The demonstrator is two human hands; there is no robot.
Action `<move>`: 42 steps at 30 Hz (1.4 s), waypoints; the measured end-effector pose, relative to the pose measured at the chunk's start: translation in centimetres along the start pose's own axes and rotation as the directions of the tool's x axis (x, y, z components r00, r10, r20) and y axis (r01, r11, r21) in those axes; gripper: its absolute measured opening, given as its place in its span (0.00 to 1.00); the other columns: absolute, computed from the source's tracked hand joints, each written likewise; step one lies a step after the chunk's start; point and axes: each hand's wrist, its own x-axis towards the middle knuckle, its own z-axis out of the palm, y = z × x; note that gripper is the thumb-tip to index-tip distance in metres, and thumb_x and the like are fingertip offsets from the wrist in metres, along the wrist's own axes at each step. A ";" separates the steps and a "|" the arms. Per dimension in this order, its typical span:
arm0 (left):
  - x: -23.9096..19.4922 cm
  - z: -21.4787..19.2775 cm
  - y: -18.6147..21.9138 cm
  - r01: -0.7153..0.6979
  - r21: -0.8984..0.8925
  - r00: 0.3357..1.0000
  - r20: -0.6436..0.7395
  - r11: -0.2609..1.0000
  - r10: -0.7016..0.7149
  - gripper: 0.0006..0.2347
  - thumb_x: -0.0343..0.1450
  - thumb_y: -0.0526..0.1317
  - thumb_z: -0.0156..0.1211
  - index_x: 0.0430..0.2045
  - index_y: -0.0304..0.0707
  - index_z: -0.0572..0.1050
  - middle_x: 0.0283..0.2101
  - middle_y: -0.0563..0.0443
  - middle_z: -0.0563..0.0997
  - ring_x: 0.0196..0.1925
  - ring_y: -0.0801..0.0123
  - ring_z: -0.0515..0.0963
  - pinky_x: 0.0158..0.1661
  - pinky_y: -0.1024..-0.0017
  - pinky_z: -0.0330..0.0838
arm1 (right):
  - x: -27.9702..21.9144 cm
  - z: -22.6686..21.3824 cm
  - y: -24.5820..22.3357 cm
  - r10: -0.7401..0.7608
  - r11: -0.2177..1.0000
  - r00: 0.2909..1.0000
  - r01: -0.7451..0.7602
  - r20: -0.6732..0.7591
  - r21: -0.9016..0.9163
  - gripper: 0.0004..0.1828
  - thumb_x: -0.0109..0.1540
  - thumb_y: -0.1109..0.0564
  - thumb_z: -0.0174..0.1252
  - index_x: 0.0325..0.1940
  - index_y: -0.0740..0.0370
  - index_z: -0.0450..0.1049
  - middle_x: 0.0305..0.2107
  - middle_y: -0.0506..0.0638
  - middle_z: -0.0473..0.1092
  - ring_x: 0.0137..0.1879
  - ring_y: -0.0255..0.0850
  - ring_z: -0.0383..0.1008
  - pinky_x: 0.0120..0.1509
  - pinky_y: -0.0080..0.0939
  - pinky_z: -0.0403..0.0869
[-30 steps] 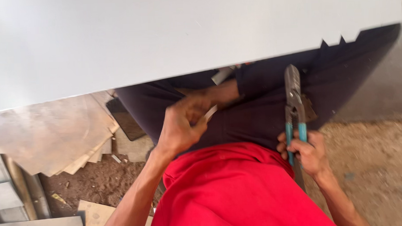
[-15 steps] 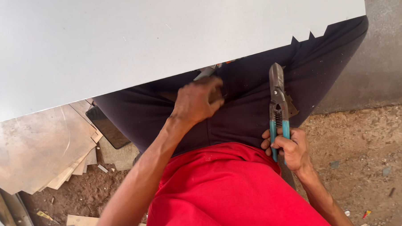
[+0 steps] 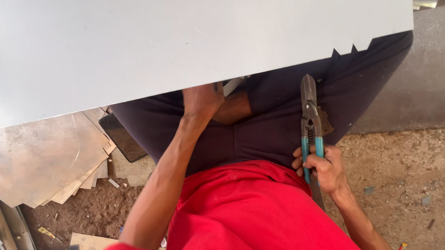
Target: The person uses shears to cut a series of notches and lines into a white metal sheet held in their lap, then rubs the surface with a small block.
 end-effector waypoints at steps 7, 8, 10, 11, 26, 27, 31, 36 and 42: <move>-6.7 -11.0 2.5 0.132 -0.968 0.987 0.108 0.213 -0.120 0.16 0.70 0.48 0.73 0.39 0.34 0.77 0.49 0.44 0.84 0.48 0.61 0.87 0.39 0.71 0.83 | -1.7 1.1 -0.6 -0.161 0.921 0.986 0.135 -0.043 -0.365 0.14 0.51 0.62 0.51 0.35 0.67 0.80 0.20 0.55 0.78 0.22 0.38 0.76 0.25 0.40 0.73; -6.6 -12.2 2.4 0.132 -0.973 0.975 0.092 0.191 -0.204 0.13 0.73 0.44 0.71 0.38 0.31 0.78 0.45 0.42 0.84 0.45 0.60 0.86 0.37 0.72 0.81 | -2.3 1.0 -0.7 -0.250 0.901 0.968 0.224 -0.023 -0.372 0.13 0.52 0.63 0.52 0.35 0.66 0.79 0.20 0.53 0.77 0.22 0.38 0.75 0.25 0.39 0.72; -5.5 -14.3 2.0 0.102 -0.982 0.930 0.038 0.159 -0.364 0.08 0.80 0.36 0.67 0.38 0.25 0.79 0.37 0.38 0.83 0.38 0.57 0.85 0.34 0.73 0.78 | -2.7 1.0 -1.2 -0.445 0.826 0.895 0.422 0.028 -0.375 0.10 0.53 0.63 0.54 0.35 0.66 0.79 0.21 0.51 0.76 0.23 0.36 0.74 0.26 0.38 0.71; -5.4 -14.4 2.3 0.064 -0.988 0.932 0.007 0.143 -0.364 0.07 0.79 0.35 0.66 0.35 0.27 0.79 0.34 0.40 0.83 0.37 0.57 0.86 0.32 0.74 0.78 | -2.6 0.8 -1.6 -0.507 0.784 0.859 0.494 0.072 -0.375 0.10 0.53 0.63 0.53 0.35 0.65 0.77 0.21 0.49 0.76 0.24 0.35 0.75 0.28 0.36 0.73; -3.0 -8.4 4.3 0.384 -0.921 0.881 0.344 0.067 -0.325 0.17 0.69 0.45 0.66 0.42 0.26 0.79 0.39 0.38 0.87 0.40 0.58 0.89 0.39 0.66 0.86 | -0.7 1.0 -13.7 0.242 0.868 0.844 0.032 0.479 -0.495 0.40 0.47 0.59 0.50 0.66 0.60 0.66 0.51 0.55 0.72 0.51 0.47 0.78 0.45 0.48 0.79; -3.0 -8.2 4.1 0.405 -0.913 0.871 0.371 0.045 -0.321 0.17 0.70 0.45 0.66 0.42 0.25 0.80 0.39 0.38 0.87 0.41 0.58 0.90 0.40 0.66 0.87 | -0.3 1.1 -14.1 0.233 0.860 0.843 0.055 0.486 -0.507 0.38 0.46 0.59 0.49 0.63 0.61 0.67 0.48 0.56 0.72 0.50 0.47 0.76 0.48 0.48 0.77; -3.0 -8.0 4.1 0.413 -0.908 0.864 0.365 0.074 -0.347 0.15 0.70 0.41 0.67 0.42 0.24 0.80 0.38 0.37 0.87 0.39 0.58 0.90 0.41 0.66 0.88 | 0.3 2.2 -17.1 0.365 0.673 0.866 0.007 0.340 -0.740 0.33 0.45 0.55 0.51 0.56 0.55 0.70 0.38 0.52 0.71 0.40 0.45 0.73 0.45 0.49 0.74; -3.0 -7.8 4.1 0.415 -0.908 0.859 0.367 0.063 -0.358 0.12 0.71 0.38 0.66 0.40 0.24 0.81 0.38 0.36 0.87 0.37 0.59 0.89 0.39 0.67 0.86 | 1.6 0.7 -18.7 0.442 0.482 0.839 0.076 0.317 -0.873 0.25 0.50 0.55 0.52 0.53 0.54 0.66 0.36 0.51 0.68 0.39 0.43 0.67 0.44 0.48 0.72; -3.0 -9.1 4.2 0.441 -0.897 0.821 0.385 0.040 -0.421 0.12 0.70 0.38 0.65 0.41 0.26 0.79 0.38 0.38 0.86 0.37 0.59 0.90 0.43 0.66 0.88 | 3.7 -3.3 -17.1 0.445 0.348 0.831 0.184 0.334 -0.919 0.16 0.52 0.56 0.51 0.43 0.57 0.69 0.26 0.50 0.66 0.28 0.42 0.65 0.33 0.45 0.71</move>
